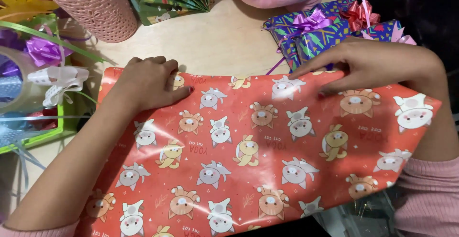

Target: Unfolding, smoothing, and cutting a sheet of patterned wrapping paper on a table in preparation for gift wrapping.

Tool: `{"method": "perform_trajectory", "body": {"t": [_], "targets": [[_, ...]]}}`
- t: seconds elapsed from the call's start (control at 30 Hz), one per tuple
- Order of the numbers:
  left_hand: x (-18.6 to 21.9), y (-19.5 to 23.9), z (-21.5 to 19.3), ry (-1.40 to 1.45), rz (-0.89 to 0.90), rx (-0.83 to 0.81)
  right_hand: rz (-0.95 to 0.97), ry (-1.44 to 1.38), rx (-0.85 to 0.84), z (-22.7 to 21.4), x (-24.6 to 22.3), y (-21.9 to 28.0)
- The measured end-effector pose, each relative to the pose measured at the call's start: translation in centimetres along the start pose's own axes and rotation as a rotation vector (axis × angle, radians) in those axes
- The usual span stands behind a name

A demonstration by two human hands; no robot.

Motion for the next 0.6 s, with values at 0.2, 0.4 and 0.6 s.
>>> {"method": "perform_trajectory", "body": {"t": [0.2,0.4,0.6], "targets": [[-3.2,2.4,1.8,-0.131,-0.001,0.408,-0.161,0.109,-0.071,0.9,-1.7,-5.7],[-0.2,4.3,1.4,0.058,0.096,0.256,-0.228,0.067,-0.112,2.1,-1.6,-11.1],[9.3,9.0,-0.2,0.394,0.506,0.125,-0.244,0.023,-0.224,3.7,0.4,-14.5]]}}
Point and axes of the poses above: each hand's wrist, its own y-axis away from the middle knuckle, its own z-axis out of the palm, x = y × z, the point moved 9 cm from there along -y, towards the middle knuckle, and after that the axes turned 14 degrees about -z, right-handed, at the moved point
